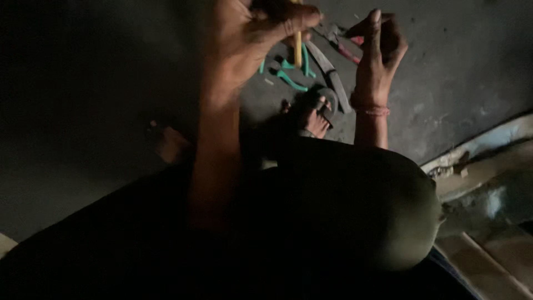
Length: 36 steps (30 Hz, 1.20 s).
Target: The person sits on the floor and uses a knife to peel the outer layer off a thin bamboo stick. They rotate the stick and scrape the surface repeatedly, removing strips of material.
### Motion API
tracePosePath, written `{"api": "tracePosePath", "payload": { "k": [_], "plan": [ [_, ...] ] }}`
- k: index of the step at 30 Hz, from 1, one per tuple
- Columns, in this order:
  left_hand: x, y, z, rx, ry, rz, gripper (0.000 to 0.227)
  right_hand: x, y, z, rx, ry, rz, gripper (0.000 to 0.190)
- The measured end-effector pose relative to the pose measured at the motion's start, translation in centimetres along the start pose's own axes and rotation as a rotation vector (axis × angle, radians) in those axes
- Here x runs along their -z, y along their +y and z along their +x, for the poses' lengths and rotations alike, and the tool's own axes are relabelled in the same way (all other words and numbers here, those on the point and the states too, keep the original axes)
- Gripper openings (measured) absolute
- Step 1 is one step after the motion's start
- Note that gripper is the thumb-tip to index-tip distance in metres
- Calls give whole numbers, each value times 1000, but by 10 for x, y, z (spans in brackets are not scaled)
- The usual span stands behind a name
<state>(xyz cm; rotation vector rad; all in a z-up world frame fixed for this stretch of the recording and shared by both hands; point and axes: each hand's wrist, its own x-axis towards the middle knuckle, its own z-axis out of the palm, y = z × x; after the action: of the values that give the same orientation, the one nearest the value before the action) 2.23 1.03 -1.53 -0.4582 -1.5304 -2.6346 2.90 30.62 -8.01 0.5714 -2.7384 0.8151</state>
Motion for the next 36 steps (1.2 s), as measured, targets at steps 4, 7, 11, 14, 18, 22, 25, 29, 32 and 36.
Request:
{"api": "tracePosePath", "payload": {
  "k": [4, 7, 11, 14, 18, 22, 25, 29, 32, 36],
  "plan": [
    [18, -10, -16, 20, -161, 50, 8, -15, 43, -25, -337, -56, 674, 17],
    [38, -30, -30, 146, -260, 128, 11, -37, 67, -50, -154, -154, 237, 17],
    [43, -54, -42, 481, -123, 754, 13, -74, 87, -74, 250, -118, -922, 55],
    [44, -41, -31, 581, -24, 1220, 47, -81, 93, -60, 59, -349, -489, 60],
    [31, -29, -10, 292, 281, 631, 31, -55, 103, -80, -32, -540, -130, 46],
    [1, -18, 21, 36, 360, -146, 36, -39, 102, -84, 111, -498, -391, 36],
    [-18, -2, 18, 17, 314, -367, 30, -25, 85, -65, 104, -377, -499, 44],
    [-23, 11, 9, 9, 267, -258, 25, 23, 48, 23, 246, -222, -250, 4],
    [-23, 13, 1, 40, 301, -175, 27, 64, -7, 115, 470, -131, -456, 19],
    [-23, 14, -4, 98, 288, -244, 33, 91, -95, 209, 728, -264, -619, 20]
  ]
}}
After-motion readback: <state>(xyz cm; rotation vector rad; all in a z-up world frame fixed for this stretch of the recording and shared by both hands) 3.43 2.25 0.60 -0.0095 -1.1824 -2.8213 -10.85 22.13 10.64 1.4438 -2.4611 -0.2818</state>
